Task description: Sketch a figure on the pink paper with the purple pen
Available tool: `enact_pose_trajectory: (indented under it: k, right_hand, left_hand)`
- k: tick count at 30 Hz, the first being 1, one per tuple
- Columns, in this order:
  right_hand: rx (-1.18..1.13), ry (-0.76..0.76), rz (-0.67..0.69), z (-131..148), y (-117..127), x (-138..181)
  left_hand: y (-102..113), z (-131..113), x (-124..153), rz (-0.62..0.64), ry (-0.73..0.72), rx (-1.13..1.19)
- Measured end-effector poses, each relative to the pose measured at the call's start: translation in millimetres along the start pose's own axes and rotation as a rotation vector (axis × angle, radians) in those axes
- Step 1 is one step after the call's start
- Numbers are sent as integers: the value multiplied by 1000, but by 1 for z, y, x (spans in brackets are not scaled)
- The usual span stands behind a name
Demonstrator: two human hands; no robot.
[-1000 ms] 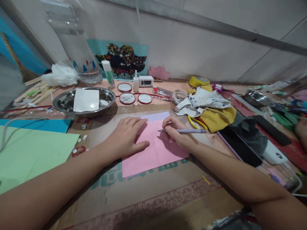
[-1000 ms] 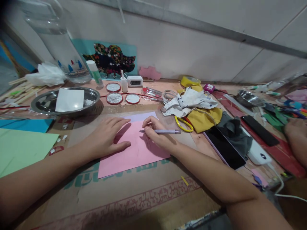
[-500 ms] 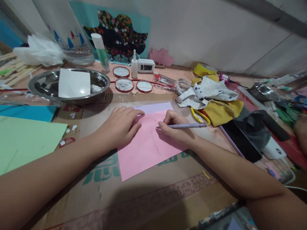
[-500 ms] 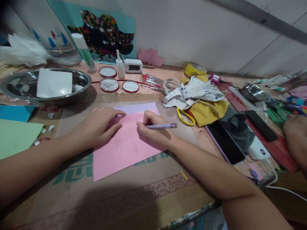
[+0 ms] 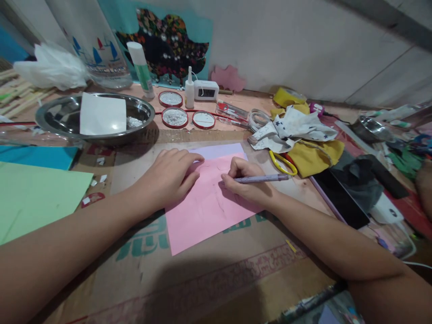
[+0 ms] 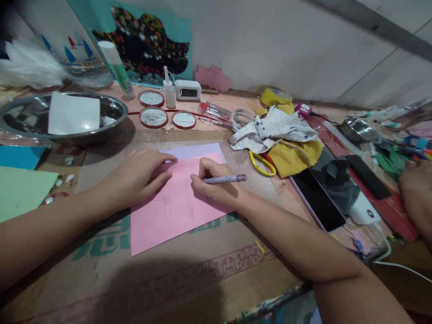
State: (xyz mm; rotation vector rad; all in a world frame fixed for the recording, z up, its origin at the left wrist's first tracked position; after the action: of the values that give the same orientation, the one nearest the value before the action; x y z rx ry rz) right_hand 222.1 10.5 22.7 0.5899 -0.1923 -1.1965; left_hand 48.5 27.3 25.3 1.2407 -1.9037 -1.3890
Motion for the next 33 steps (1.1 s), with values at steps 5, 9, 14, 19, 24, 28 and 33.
enact_pose_trajectory:
  k: [5,9,14,19,24,28,33]
  right_hand:
    - [37,22,-30,0,3,-1]
    - [26,23,-24,-2,2,-1]
    - [33,15,-12,-2,2,-1]
    - [60,13,-42,-1,4,-2]
    - [74,12,-63,-4,5,-1]
    - [84,16,-77,-6,7,0]
    - [113,31,-97,-5,9,0]
  left_hand:
    - [0,0,0,-5,-6,2]
    - [0,0,0,-7,-4,-8]
    - [0,0,1,-7,-10,-9]
    - [0,1,0,-3,-9,-3]
    - [0,0,1,-8,-14,1]
    - [0,0,1,-4,-10,2]
    - [1,0,1,3,-5,-1]
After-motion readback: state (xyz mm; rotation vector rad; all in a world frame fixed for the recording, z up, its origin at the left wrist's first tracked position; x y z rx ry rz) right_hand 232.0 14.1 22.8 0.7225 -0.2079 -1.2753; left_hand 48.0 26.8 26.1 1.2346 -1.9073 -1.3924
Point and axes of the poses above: each hand's wrist, its own x-axis away from the middle knuckle, its own y-axis out of the back of the hand, z = x × y, the point moved 8 cm from there along -x, towards the middle knuckle, and after that the axes turned 9 degrees about y, right-handed, at the moved point
